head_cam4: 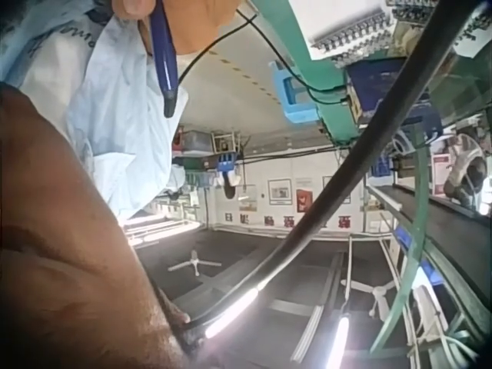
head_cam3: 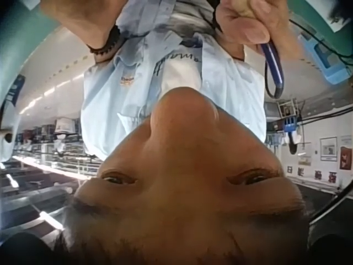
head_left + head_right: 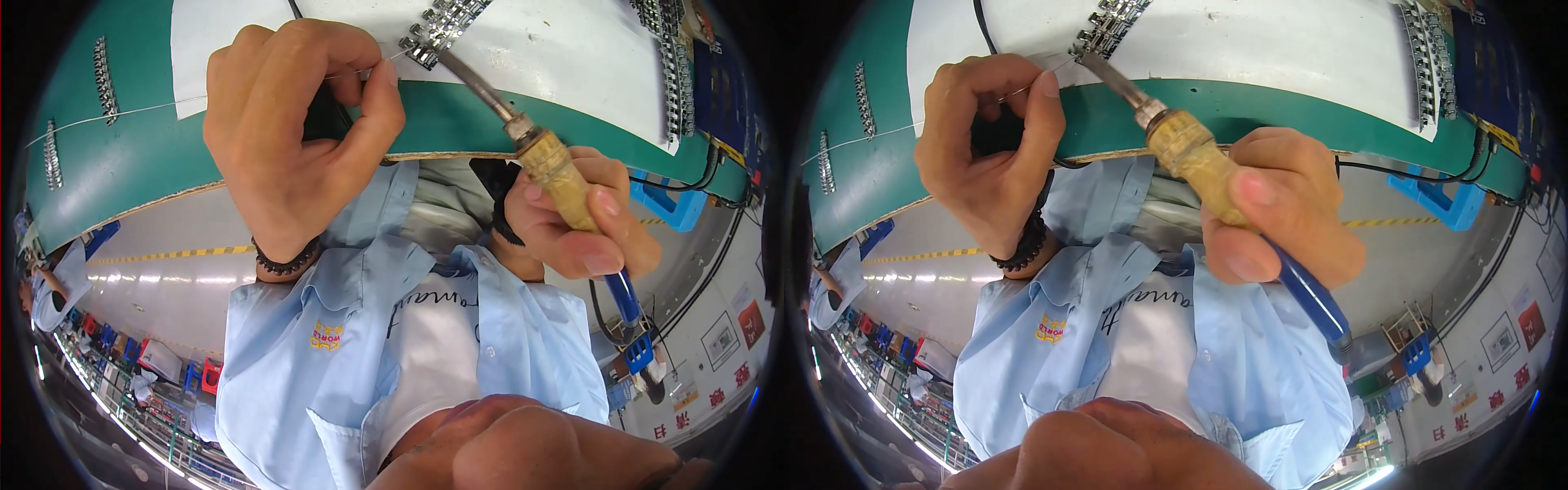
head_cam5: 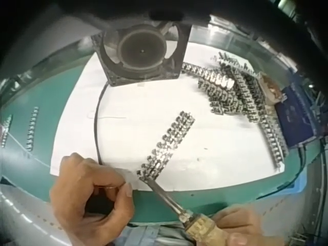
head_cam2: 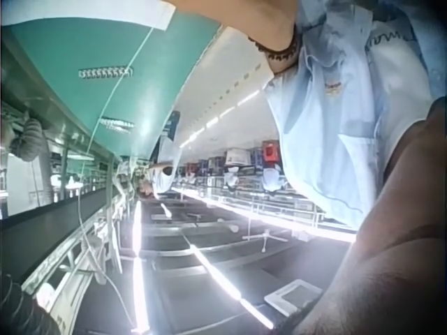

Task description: The person picks up a strip of circuit boards and places it on the table. They then hold a wire and a soldering iron to the circuit boards, applying solder to various points.

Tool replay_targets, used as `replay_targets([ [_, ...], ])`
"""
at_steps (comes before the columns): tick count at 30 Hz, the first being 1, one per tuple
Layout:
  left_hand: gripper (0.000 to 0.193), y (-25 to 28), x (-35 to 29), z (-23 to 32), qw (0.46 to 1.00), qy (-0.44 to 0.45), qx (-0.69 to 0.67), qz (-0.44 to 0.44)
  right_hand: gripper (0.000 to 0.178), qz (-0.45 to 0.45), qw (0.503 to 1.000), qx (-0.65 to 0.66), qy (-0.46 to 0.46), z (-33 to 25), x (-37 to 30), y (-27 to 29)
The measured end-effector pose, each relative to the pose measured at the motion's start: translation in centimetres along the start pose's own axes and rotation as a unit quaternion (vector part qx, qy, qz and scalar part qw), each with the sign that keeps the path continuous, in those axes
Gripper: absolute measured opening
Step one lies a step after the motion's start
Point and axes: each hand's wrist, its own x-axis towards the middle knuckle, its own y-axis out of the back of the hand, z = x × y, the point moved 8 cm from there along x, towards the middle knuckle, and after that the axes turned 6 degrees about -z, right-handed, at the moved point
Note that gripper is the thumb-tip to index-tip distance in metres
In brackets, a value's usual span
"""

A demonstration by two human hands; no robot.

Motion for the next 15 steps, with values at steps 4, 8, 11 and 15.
replay_targets([
  [4, 0.015, 0.2, 1.1, 2.1, 0.993, 0.042, 0.111, -0.026, 0.040, -0.030, 0.998, -0.052, 0.005, -0.6, 0.7, -0.8],
  [8, 0.014, 0.3, 0.9, 1.9, 0.994, 0.070, 0.082, -0.034, 0.040, -0.060, 0.995, -0.074, 0.029, -0.8, 0.6, -0.9],
  [11, 0.014, 0.0, 1.1, 2.4, 0.988, 0.064, 0.132, -0.045, 0.040, -0.056, 0.995, -0.069, 0.045, -1.1, 0.6, -1.2],
  [15, 0.014, 0.5, 0.6, 2.1, 0.991, 0.087, 0.097, -0.015, 0.038, -0.034, 0.996, -0.052, 0.058, -1.4, 0.7, -1.2],
])
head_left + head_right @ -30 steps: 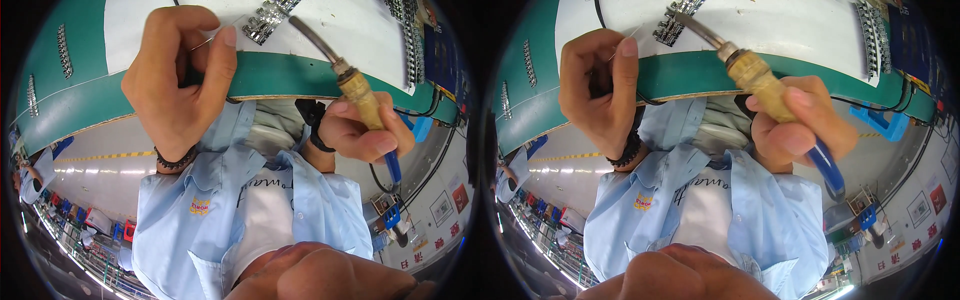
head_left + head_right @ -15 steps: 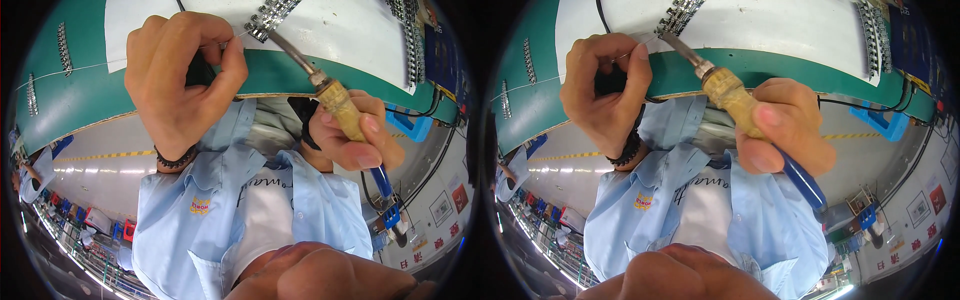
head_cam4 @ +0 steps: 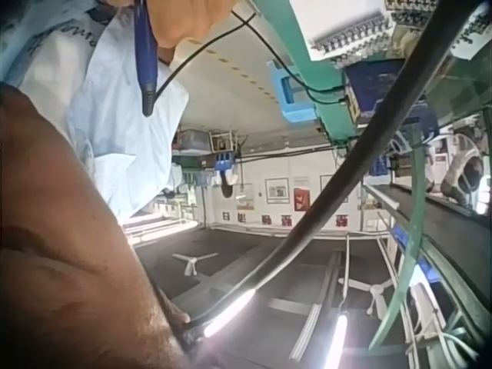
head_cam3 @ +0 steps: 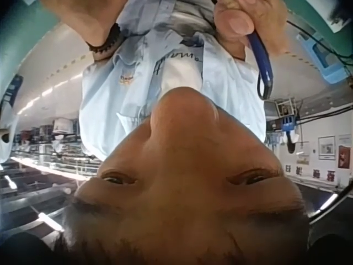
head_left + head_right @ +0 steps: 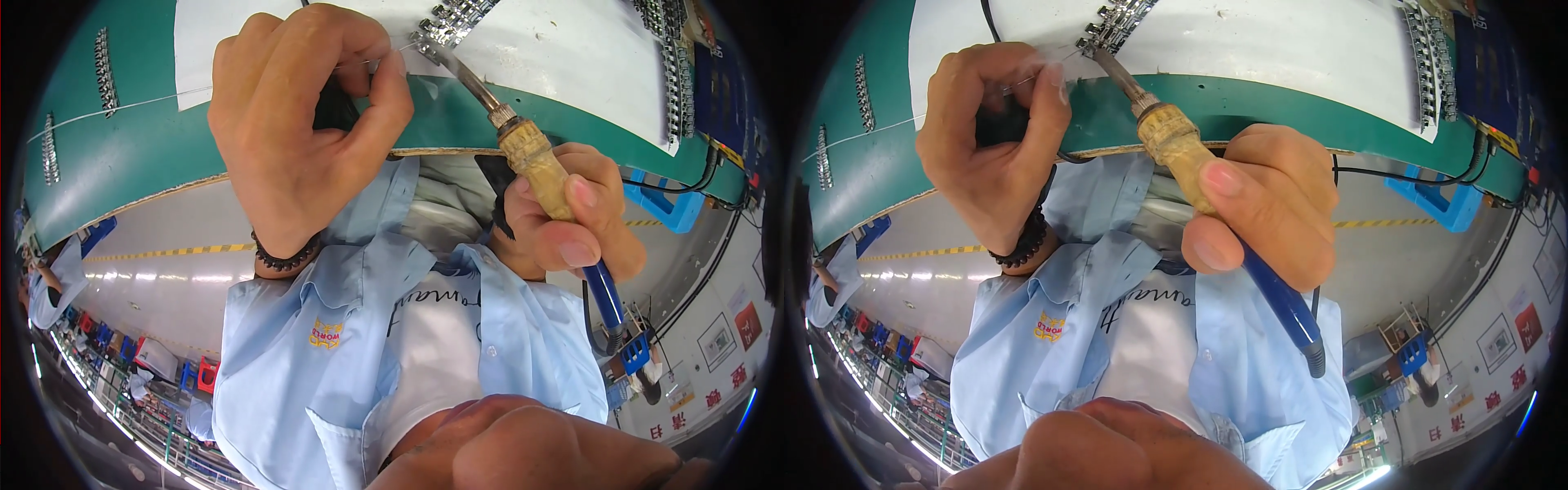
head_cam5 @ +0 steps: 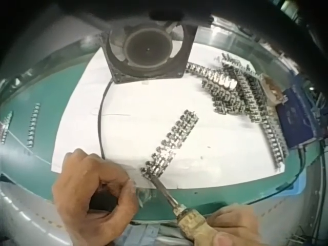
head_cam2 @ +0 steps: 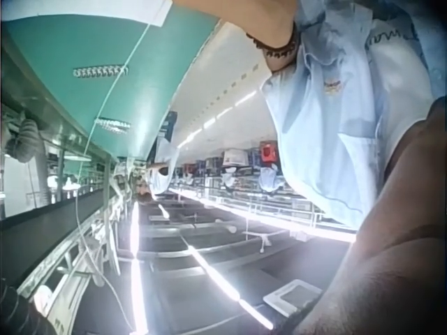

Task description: The person picks up a strip of circuit boards and places it on the table. They then hold a wire and a soldering iron to the circuit boards, applying solder to various points.

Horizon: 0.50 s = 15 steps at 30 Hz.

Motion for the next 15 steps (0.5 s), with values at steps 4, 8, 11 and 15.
replay_targets([
  [4, 0.013, 0.4, 0.3, 0.5, 0.998, -0.062, 0.017, -0.006, 0.037, -0.024, 0.999, -0.023, 0.013, -0.2, 0.4, 0.1],
  [8, 0.012, 0.7, 0.8, 0.2, 0.999, -0.036, 0.003, -0.005, 0.037, -0.066, 0.997, -0.042, 0.008, -0.2, 0.9, -0.3],
  [11, 0.012, 0.7, 1.2, 0.2, 0.999, -0.042, 0.021, -0.010, 0.037, -0.067, 0.997, -0.046, 0.016, -0.2, 0.9, -0.6],
  [15, 0.012, 0.5, 1.9, 0.4, 0.998, -0.049, 0.030, -0.014, 0.037, -0.050, 0.998, -0.044, 0.011, 0.3, 1.5, -0.5],
])
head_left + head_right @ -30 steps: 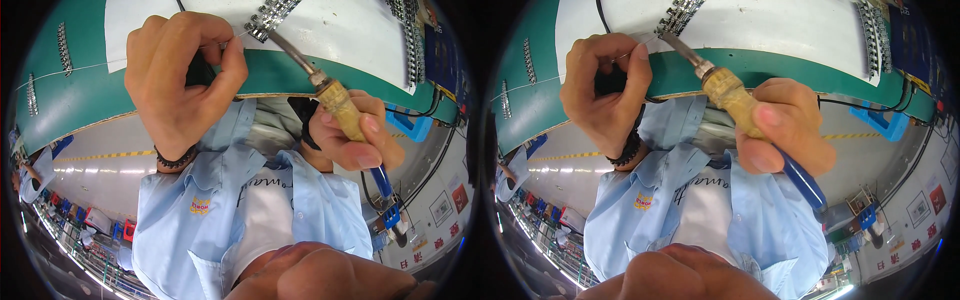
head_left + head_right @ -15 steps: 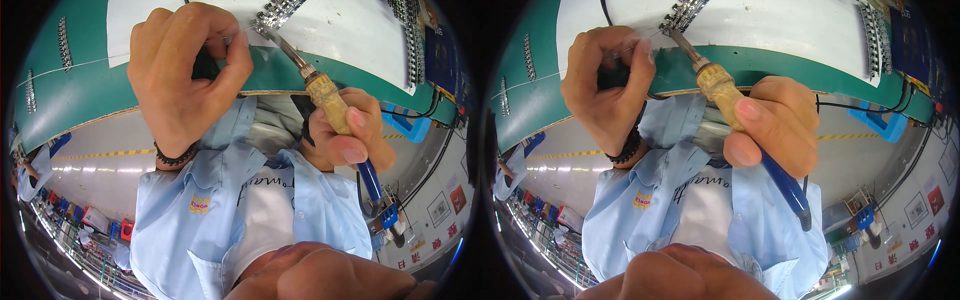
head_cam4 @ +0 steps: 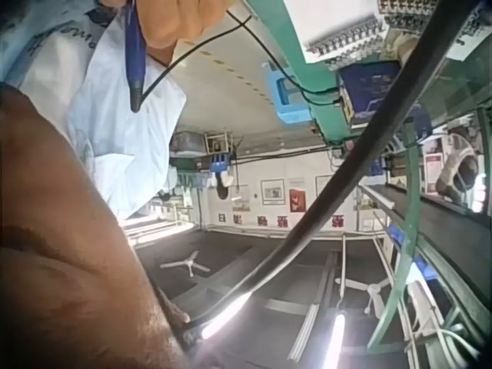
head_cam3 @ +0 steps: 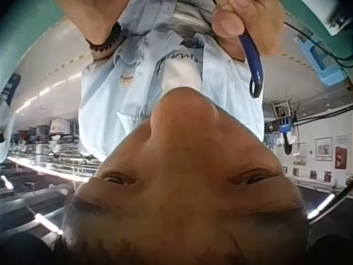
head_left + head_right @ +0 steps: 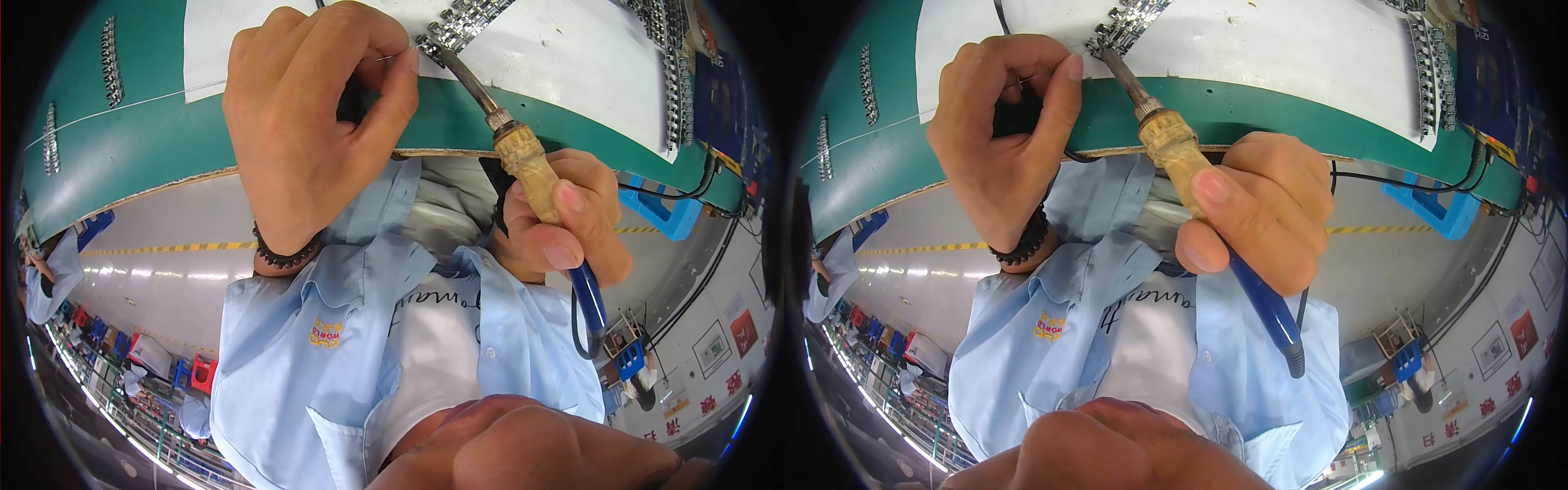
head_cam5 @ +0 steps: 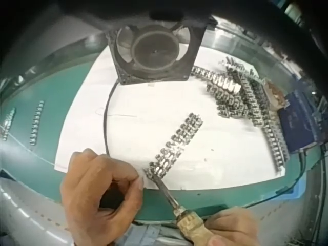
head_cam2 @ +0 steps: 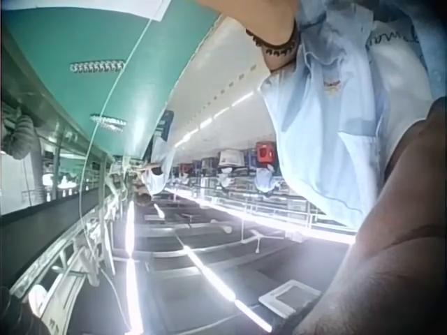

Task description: The person picks up a strip of circuit boards and places it on the table. They then hold a wire and a soldering iron to the circuit boards, applying solder to various points.

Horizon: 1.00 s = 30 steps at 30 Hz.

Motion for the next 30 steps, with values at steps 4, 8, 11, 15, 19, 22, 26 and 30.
replay_targets([
  [4, 0.012, 0.3, -0.2, -0.6, 0.998, 0.046, -0.042, 0.024, 0.037, -0.008, 1.000, -0.002, -0.002, 0.0, 0.2, 0.0],
  [8, 0.012, 0.6, -0.1, -1.1, 0.994, 0.066, -0.081, 0.031, 0.037, -0.008, 1.000, -0.003, -0.007, -0.1, 0.2, -0.1],
  [11, 0.012, 0.6, -0.2, -1.3, 0.994, 0.064, -0.083, 0.036, 0.037, -0.027, 1.000, 0.005, -0.014, -0.1, 0.3, -0.3],
  [15, 0.012, 1.1, 0.0, -1.2, 0.995, 0.054, -0.071, 0.038, 0.037, 0.024, 1.000, 0.013, 0.010, -0.1, 0.2, 0.3],
  [19, 0.013, 0.7, 0.2, -0.7, 0.998, 0.033, -0.057, 0.007, 0.037, 0.082, 0.995, 0.052, -0.025, 0.6, -0.1, 0.9],
  [22, 0.013, 0.4, 0.2, -0.3, 0.998, 0.017, -0.052, -0.006, 0.038, 0.055, 0.998, 0.033, -0.016, 0.5, 0.1, 0.8],
  [26, 0.013, 0.4, 0.1, -0.3, 0.999, 0.027, -0.040, -0.002, 0.037, 0.010, 1.000, 0.016, -0.017, 0.2, 0.4, 0.6],
  [30, 0.013, 0.1, 0.0, -0.4, 0.998, 0.036, -0.053, 0.001, 0.037, -0.015, 0.999, 0.018, -0.022, 0.4, 0.3, 0.6],
])
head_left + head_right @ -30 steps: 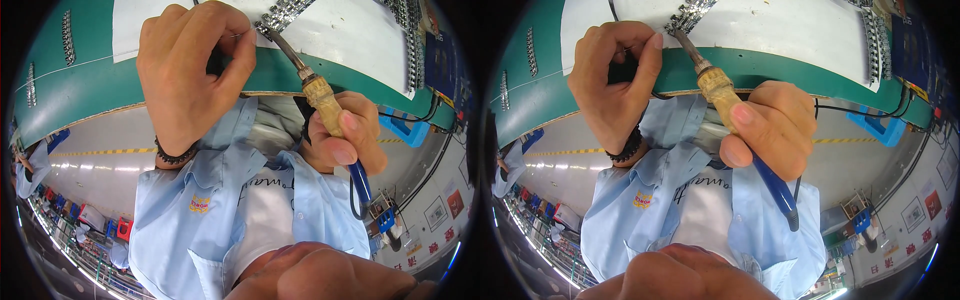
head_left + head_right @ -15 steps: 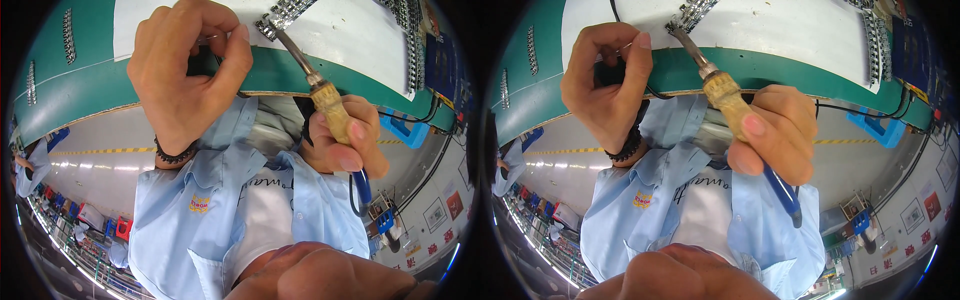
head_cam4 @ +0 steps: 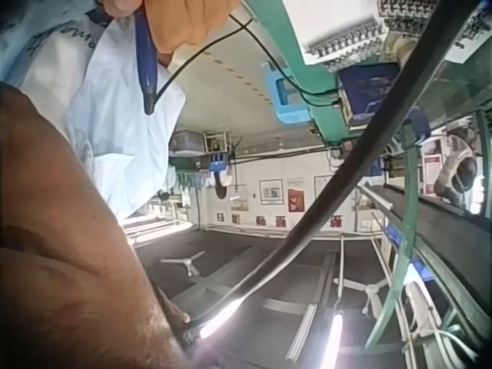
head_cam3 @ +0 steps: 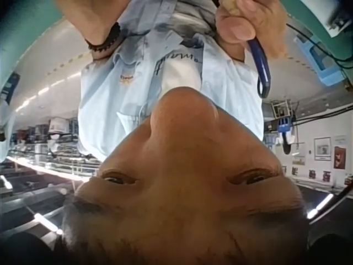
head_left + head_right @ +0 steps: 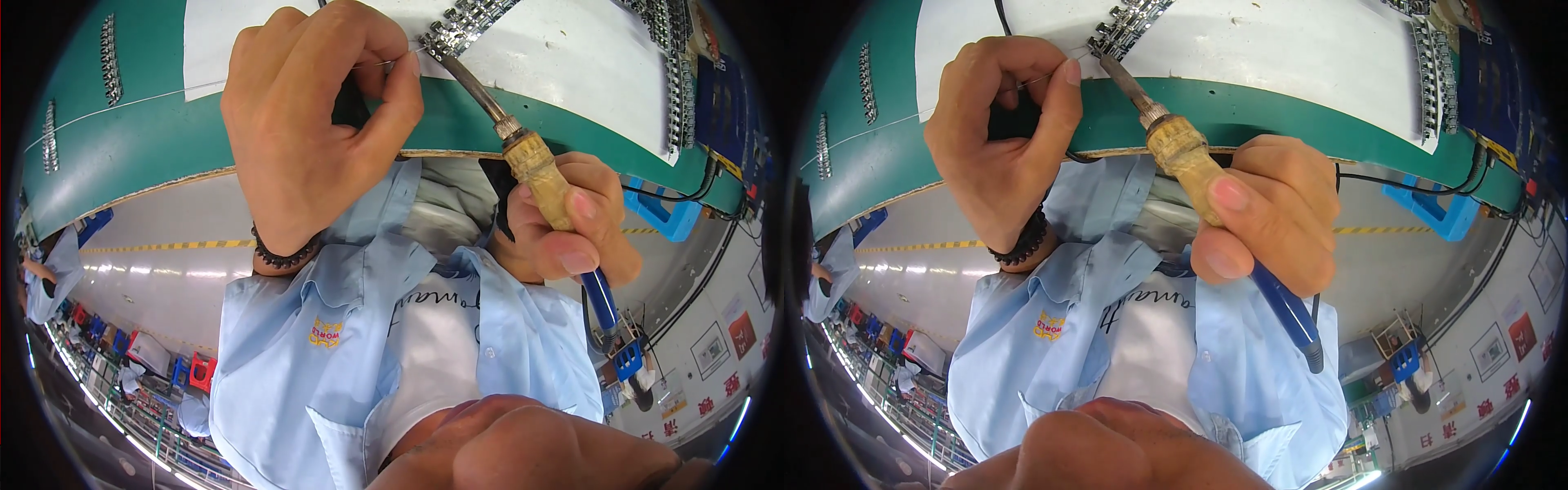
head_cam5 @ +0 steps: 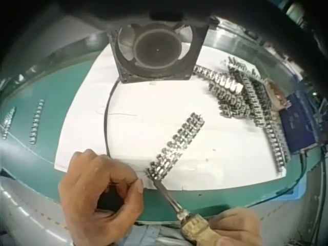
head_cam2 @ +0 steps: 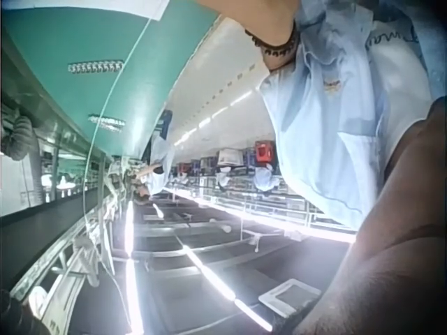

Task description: The person picks up a strip of circuit boards and places it on the table. They then hold a wire and a soldering iron to the circuit boards, applying solder to various points.

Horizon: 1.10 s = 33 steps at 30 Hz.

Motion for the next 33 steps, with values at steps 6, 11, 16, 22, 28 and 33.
replay_targets([
  [6, 0.012, -0.2, 0.2, 0.4, 0.999, -0.008, 0.045, -0.018, 0.036, -0.023, 1.000, 0.011, 0.001, 0.1, 0.1, -0.1],
  [11, 0.012, -0.2, 0.2, 0.6, 0.998, -0.011, 0.054, -0.014, 0.036, -0.016, 1.000, 0.005, 0.004, -0.2, 0.1, -0.1],
  [16, 0.011, -0.1, 0.1, 0.7, 0.997, -0.046, 0.059, -0.007, 0.037, -0.008, 1.000, 0.008, 0.011, -0.4, 0.1, -0.2],
  [22, 0.010, 0.8, -0.6, -1.3, 0.987, 0.040, -0.148, 0.049, 0.037, -0.005, 1.000, 0.001, 0.007, -0.3, 0.0, -0.4],
  [28, 0.015, 0.5, -1.1, -2.4, 0.973, 0.059, -0.216, 0.062, 0.037, 0.121, 0.992, 0.011, 0.022, 0.5, -0.3, 0.6],
  [33, 0.020, 0.1, -1.1, -2.6, 0.974, 0.055, -0.216, 0.048, 0.034, 0.141, 0.990, 0.008, 0.015, 0.9, 0.5, 1.4],
])
